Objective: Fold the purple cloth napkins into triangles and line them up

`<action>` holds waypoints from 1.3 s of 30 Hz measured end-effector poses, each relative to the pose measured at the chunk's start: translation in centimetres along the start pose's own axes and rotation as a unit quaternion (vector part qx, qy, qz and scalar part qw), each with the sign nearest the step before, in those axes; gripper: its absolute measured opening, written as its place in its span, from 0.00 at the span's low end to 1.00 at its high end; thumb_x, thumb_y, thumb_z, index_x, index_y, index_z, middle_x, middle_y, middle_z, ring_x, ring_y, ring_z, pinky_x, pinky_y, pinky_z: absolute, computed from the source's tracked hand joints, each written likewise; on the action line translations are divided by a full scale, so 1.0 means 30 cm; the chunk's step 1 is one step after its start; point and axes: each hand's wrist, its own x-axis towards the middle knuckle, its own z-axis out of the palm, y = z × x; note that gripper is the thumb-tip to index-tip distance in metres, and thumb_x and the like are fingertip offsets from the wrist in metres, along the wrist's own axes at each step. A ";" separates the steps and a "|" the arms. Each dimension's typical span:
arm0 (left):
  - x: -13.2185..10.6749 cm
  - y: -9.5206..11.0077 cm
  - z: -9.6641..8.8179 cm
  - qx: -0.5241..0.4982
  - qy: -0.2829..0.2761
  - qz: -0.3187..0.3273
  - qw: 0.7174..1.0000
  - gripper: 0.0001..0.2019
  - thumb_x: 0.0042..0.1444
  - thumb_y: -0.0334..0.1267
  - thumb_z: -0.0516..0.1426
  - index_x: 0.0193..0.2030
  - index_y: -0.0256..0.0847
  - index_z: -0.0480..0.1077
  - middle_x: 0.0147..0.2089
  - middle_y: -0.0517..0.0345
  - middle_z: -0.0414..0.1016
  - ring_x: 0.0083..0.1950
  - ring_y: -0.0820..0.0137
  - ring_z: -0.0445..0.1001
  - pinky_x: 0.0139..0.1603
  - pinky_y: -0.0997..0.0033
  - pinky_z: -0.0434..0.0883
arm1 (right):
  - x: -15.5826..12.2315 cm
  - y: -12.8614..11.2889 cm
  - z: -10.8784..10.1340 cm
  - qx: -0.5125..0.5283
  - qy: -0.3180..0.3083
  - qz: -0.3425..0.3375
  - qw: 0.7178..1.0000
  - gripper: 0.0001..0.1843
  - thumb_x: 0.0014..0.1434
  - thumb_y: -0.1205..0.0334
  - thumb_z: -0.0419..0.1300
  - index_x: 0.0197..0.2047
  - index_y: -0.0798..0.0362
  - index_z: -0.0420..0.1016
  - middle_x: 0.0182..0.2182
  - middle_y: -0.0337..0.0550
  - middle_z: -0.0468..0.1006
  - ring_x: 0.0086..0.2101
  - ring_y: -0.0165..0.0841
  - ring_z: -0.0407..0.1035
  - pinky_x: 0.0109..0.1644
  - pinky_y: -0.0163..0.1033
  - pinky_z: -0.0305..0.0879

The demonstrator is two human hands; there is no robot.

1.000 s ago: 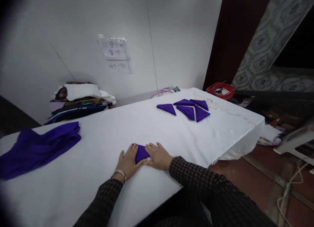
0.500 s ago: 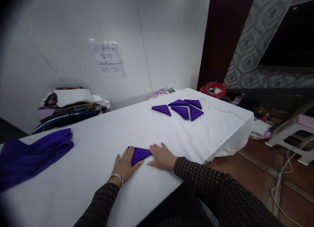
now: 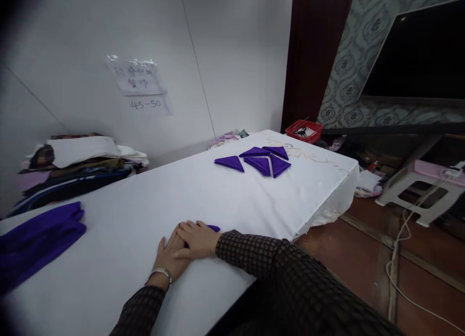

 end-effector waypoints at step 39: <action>-0.192 -0.189 -0.002 -0.092 -0.033 -0.096 0.991 0.30 0.62 0.47 0.39 0.68 0.36 0.50 0.71 0.51 0.47 0.71 0.62 0.45 0.67 0.46 0.48 | -0.033 0.037 0.051 -0.068 0.002 0.005 0.998 0.43 0.61 0.36 0.44 0.66 0.62 0.53 0.66 0.60 0.51 0.65 0.44 0.42 0.65 0.54 0.42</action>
